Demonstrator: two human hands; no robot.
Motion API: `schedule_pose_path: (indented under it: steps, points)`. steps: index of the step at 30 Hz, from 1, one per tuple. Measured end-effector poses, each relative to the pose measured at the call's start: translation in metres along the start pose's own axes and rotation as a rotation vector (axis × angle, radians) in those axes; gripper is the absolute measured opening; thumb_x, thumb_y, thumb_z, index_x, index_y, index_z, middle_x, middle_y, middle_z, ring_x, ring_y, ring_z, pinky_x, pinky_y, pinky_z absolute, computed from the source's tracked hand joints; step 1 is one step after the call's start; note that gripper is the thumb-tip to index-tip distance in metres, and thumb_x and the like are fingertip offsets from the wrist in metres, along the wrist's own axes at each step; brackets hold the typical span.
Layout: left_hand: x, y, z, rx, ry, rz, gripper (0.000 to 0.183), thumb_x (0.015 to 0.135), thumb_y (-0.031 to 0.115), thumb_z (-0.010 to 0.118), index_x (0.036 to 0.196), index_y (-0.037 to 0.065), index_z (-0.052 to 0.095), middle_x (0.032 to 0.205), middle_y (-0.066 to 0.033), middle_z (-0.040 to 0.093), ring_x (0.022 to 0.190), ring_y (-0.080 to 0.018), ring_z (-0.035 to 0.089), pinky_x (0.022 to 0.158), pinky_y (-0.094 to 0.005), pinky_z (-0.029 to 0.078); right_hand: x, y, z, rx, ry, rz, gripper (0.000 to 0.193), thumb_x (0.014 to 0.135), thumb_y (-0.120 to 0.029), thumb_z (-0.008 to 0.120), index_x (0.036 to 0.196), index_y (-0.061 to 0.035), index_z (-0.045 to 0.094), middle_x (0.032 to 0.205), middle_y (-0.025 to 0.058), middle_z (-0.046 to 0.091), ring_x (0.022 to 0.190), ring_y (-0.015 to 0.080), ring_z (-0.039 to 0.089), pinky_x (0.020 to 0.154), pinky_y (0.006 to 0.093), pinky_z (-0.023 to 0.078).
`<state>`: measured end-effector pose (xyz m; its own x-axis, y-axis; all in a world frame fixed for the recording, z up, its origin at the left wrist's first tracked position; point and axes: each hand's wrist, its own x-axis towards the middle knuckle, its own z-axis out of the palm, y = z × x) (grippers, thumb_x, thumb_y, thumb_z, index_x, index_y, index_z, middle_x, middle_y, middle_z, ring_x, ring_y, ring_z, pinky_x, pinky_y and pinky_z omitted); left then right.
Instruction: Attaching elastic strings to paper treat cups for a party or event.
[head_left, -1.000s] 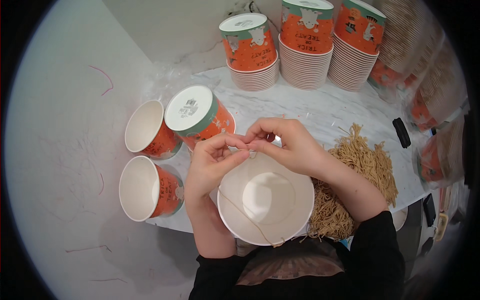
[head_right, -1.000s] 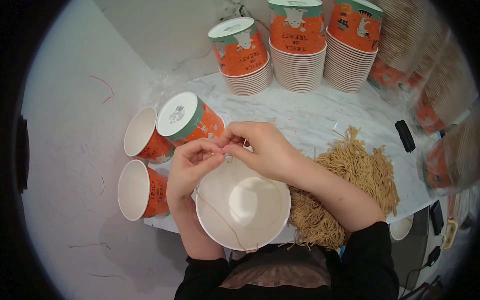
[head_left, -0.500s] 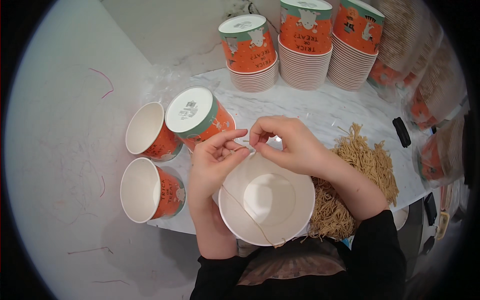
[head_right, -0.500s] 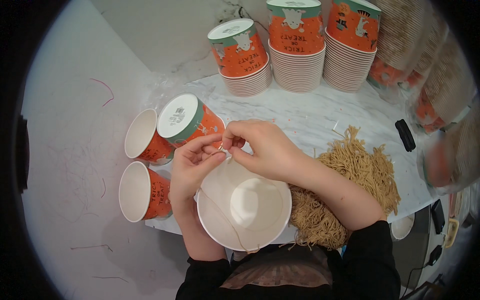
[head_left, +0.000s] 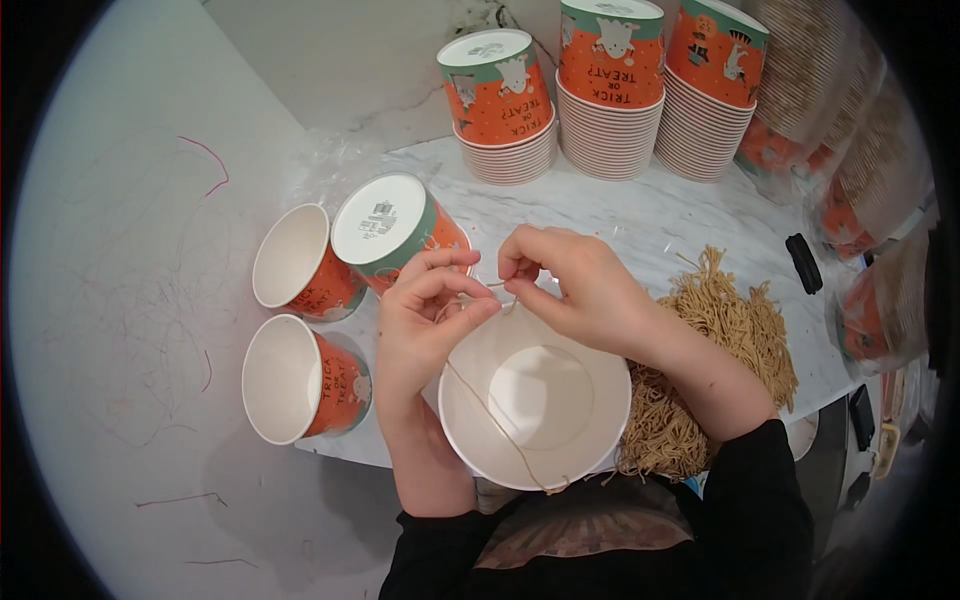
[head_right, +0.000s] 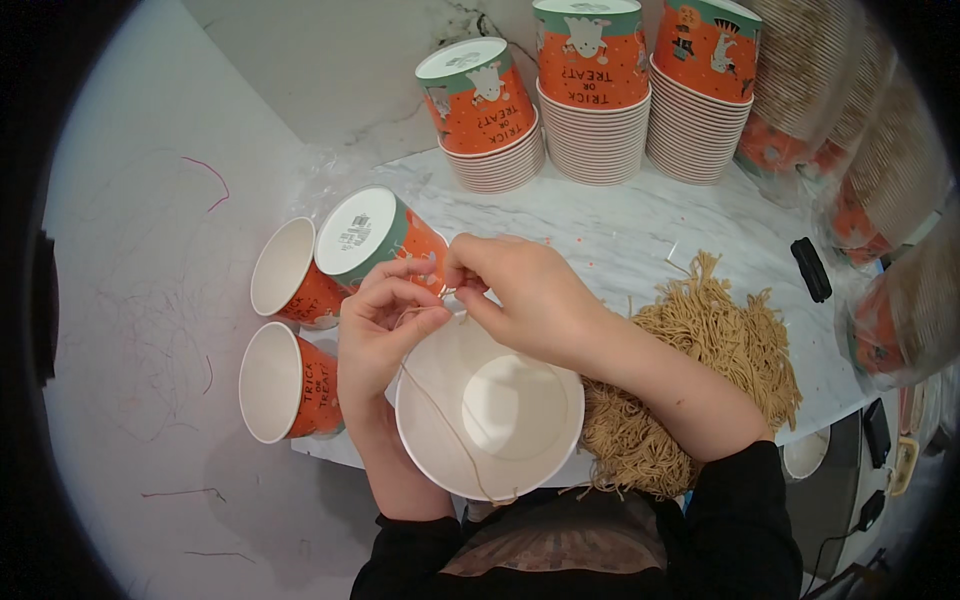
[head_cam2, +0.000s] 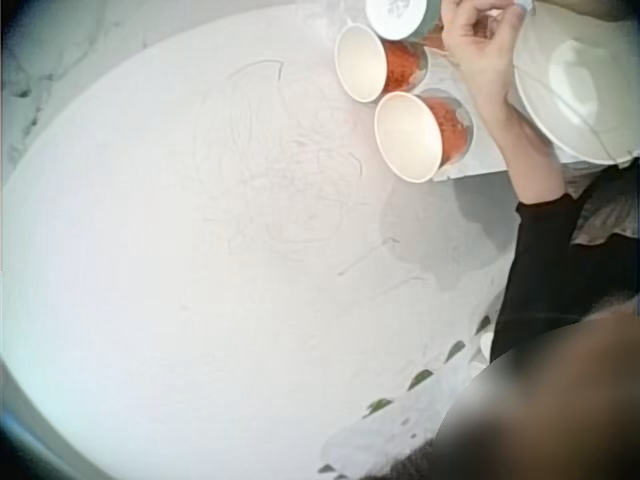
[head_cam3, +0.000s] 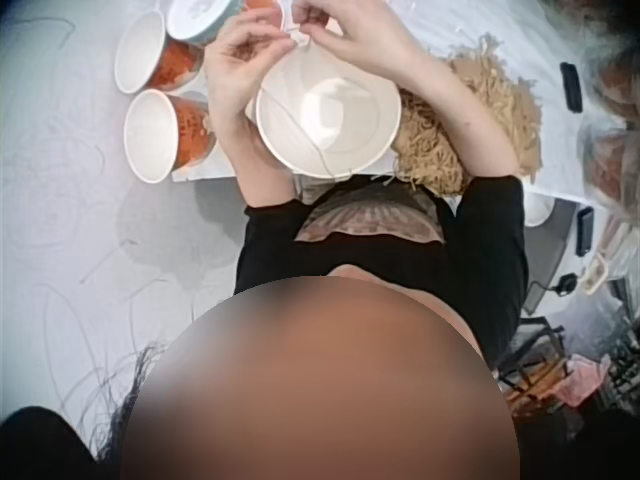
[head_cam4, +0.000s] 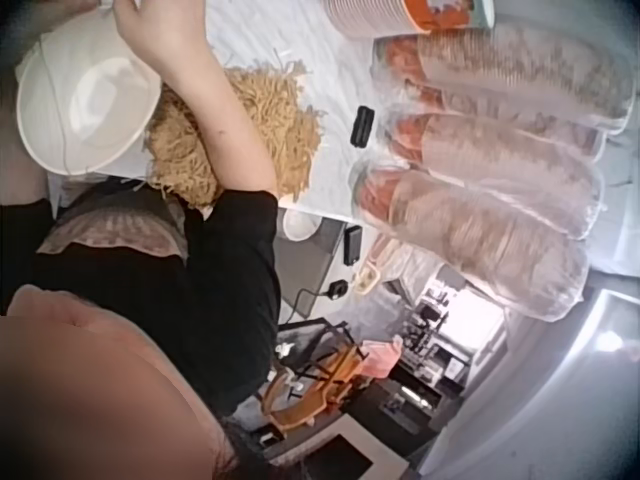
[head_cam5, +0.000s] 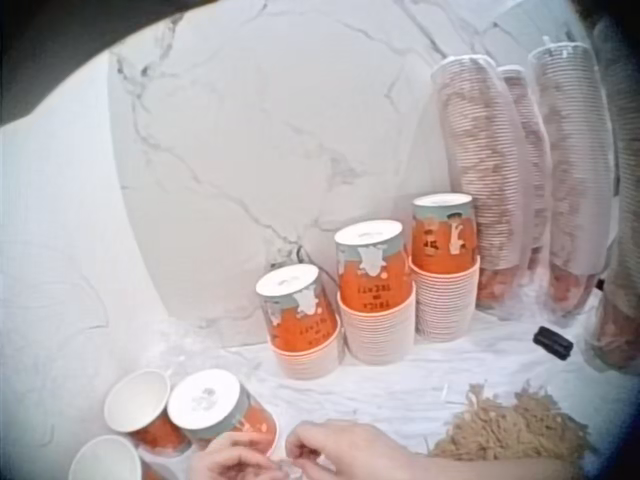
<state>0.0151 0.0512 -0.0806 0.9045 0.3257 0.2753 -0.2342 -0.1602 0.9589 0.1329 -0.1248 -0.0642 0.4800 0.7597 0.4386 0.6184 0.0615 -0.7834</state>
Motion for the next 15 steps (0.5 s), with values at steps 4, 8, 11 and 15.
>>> schedule_pose_path:
  steps: [4, 8, 11, 15]
  points:
    - [0.002, -0.001, 0.002, 0.004, -0.087, -0.053, 0.013, 0.082, -0.006, 0.076, 0.093, -0.002, 0.074, 0.085, 0.0012, 0.068, 0.070, 0.0003, 0.055, 0.060, -0.0169, 0.041, -0.001, -0.004, -0.003, -0.118, -0.035, -0.113, 0.012, 0.085, -0.004, 0.064, 0.095, -0.0037, 0.058, 0.087, 0.0108, 0.066, 0.088, 0.0326, 0.063, 0.077, 0.0432, 0.050]
    - [0.000, 0.006, 0.006, -0.051, -0.068, -0.154, 0.014, 0.083, -0.006, 0.075, 0.097, -0.004, 0.072, 0.087, -0.0011, 0.070, 0.070, -0.0001, 0.056, 0.060, -0.0171, 0.041, -0.001, -0.005, -0.004, -0.175, -0.075, -0.138, 0.013, 0.084, -0.004, 0.065, 0.096, -0.0048, 0.059, 0.089, 0.0091, 0.064, 0.091, 0.0294, 0.061, 0.082, 0.0406, 0.048]
    - [0.004, 0.012, 0.007, -0.134, -0.048, -0.103, 0.016, 0.085, -0.004, 0.073, 0.101, -0.005, 0.071, 0.088, -0.0030, 0.071, 0.071, 0.0000, 0.058, 0.060, -0.0173, 0.042, -0.002, -0.007, -0.006, -0.216, -0.126, -0.129, 0.014, 0.082, -0.005, 0.065, 0.094, -0.0053, 0.058, 0.089, 0.0082, 0.063, 0.090, 0.0289, 0.060, 0.082, 0.0407, 0.047]
    - [0.004, 0.012, -0.001, 0.088, -0.132, -0.197, 0.018, 0.086, -0.001, 0.071, 0.103, -0.005, 0.071, 0.087, -0.0015, 0.070, 0.069, -0.0012, 0.055, 0.062, -0.0183, 0.043, -0.002, -0.005, -0.007, -0.240, -0.045, -0.200, 0.014, 0.080, -0.005, 0.065, 0.092, -0.0066, 0.057, 0.087, 0.0069, 0.063, 0.089, 0.0286, 0.059, 0.080, 0.0409, 0.046]
